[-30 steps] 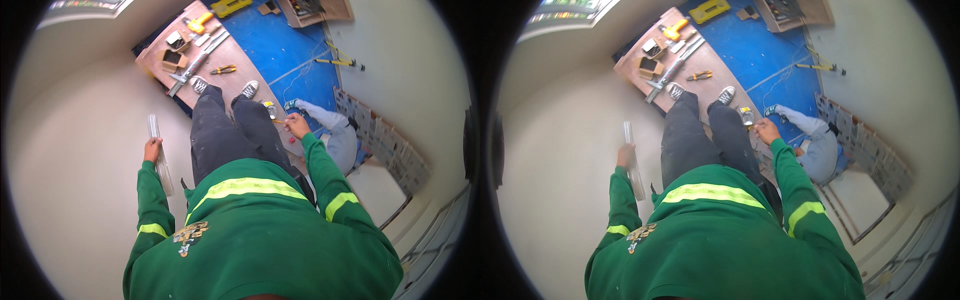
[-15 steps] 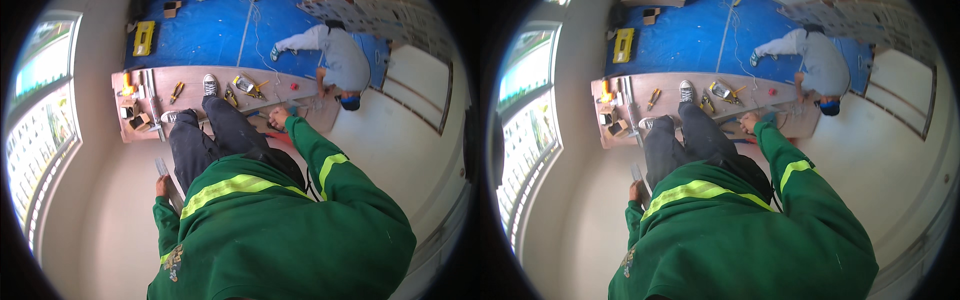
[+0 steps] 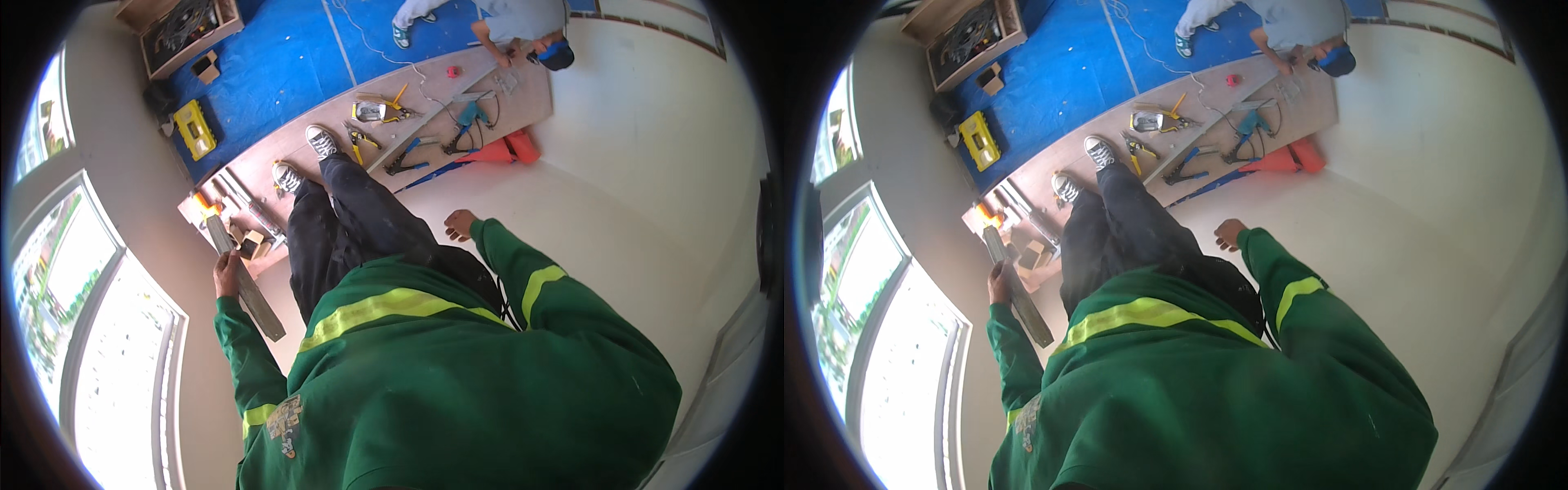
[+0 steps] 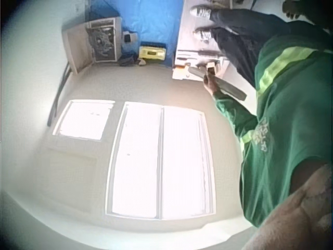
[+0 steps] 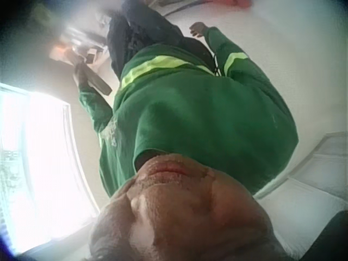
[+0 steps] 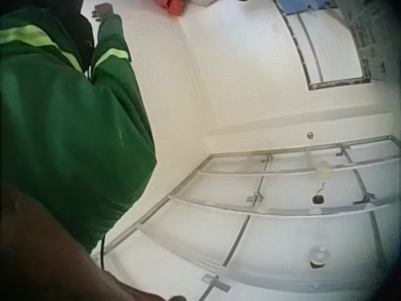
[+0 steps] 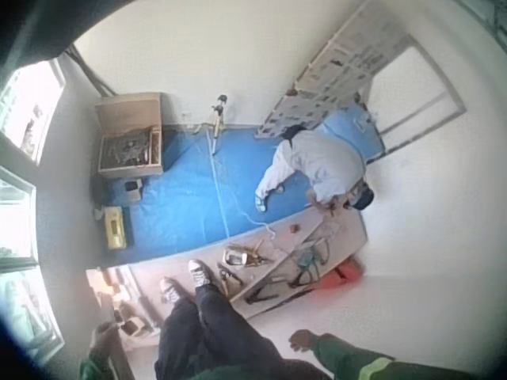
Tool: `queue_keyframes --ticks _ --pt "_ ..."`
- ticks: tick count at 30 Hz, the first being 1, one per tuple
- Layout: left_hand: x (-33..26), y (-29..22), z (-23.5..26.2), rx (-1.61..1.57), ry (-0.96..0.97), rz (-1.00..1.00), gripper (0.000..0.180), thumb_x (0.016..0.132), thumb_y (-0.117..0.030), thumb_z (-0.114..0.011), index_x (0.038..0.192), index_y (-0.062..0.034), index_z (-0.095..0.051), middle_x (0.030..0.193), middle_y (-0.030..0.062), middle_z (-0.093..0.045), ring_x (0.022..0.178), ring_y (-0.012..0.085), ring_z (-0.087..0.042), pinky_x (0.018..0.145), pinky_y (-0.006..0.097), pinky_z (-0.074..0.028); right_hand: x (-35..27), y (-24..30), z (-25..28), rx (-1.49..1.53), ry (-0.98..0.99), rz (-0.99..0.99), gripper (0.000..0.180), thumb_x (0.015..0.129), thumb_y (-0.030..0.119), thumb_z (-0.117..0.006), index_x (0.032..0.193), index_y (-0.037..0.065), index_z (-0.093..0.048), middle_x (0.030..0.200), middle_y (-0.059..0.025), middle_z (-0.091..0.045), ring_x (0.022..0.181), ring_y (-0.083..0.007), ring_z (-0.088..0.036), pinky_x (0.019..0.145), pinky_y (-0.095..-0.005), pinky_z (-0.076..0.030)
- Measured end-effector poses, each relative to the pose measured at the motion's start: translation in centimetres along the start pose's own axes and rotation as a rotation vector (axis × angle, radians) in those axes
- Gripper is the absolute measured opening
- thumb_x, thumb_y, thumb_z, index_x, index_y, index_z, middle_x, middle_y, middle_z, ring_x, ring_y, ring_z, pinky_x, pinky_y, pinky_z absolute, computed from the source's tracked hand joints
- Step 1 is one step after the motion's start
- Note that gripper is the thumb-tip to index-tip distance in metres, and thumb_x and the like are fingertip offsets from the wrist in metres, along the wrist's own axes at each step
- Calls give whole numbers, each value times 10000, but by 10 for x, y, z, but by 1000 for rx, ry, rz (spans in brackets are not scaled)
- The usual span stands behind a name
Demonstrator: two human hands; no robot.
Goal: The person drills holes into metal brackets, inserts screws, and hammers the brackets onto a wall near the ceiling. The person uses a cordless drill, hammer, and screw gun while working in a room with a large window.
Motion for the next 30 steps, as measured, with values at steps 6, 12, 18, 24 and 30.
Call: queue_keyframes --ticks 6,12,18,24,30 --pt "40 6 -5 171 190 -108 486 988 -450 -708 1186 -16 -796 977 86 -757 936 177 -667 870 361 -532 -2 -46 -98 68 17 84 328 1041 303 -643 1195 30 -740 1016 -100 -797 847 -233 -779 689 -400 -625" --pt "51 -18 -43 329 280 -241 383 1040 -372 -655 1168 -24 -750 922 101 -676 873 219 -628 843 405 -526 47 -43 -153 134 -145 245 360 970 334 -743 1171 35 -734 1078 -175 -788 996 -312 -771 861 -439 -627" --pt "49 -87 -114 463 401 -366 269 1139 -287 -529 1198 -32 -591 1081 138 -600 1010 254 -588 908 421 -488 158 3 -150 242 -341 124 516 956 323 -762 1349 19 -625 1303 -261 -721 1241 -431 -687 1076 -477 -551" --pt "55 -96 -189 775 503 -385 203 1123 -234 -548 1170 -44 -601 1127 189 -635 998 439 -654 874 513 -514 312 55 -116 -226 -560 158 406 986 162 -688 1373 98 -585 1372 -126 -643 1343 -354 -590 1064 -566 -519" --pt "77 -109 -222 1068 568 -311 121 1018 -98 -644 1130 -52 -634 1201 189 -672 1004 461 -679 854 558 -538 459 73 -76 -752 -565 228 393 1082 204 -525 1469 158 -577 1539 -70 -558 1500 -288 -459 1164 -600 -412"
Point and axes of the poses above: each hand's wrist, its own x-axis towards the middle knuckle, its own z-axis out of the back of the hand, y = z × x, the point moved 5 cm from there along x, towards the middle knuckle
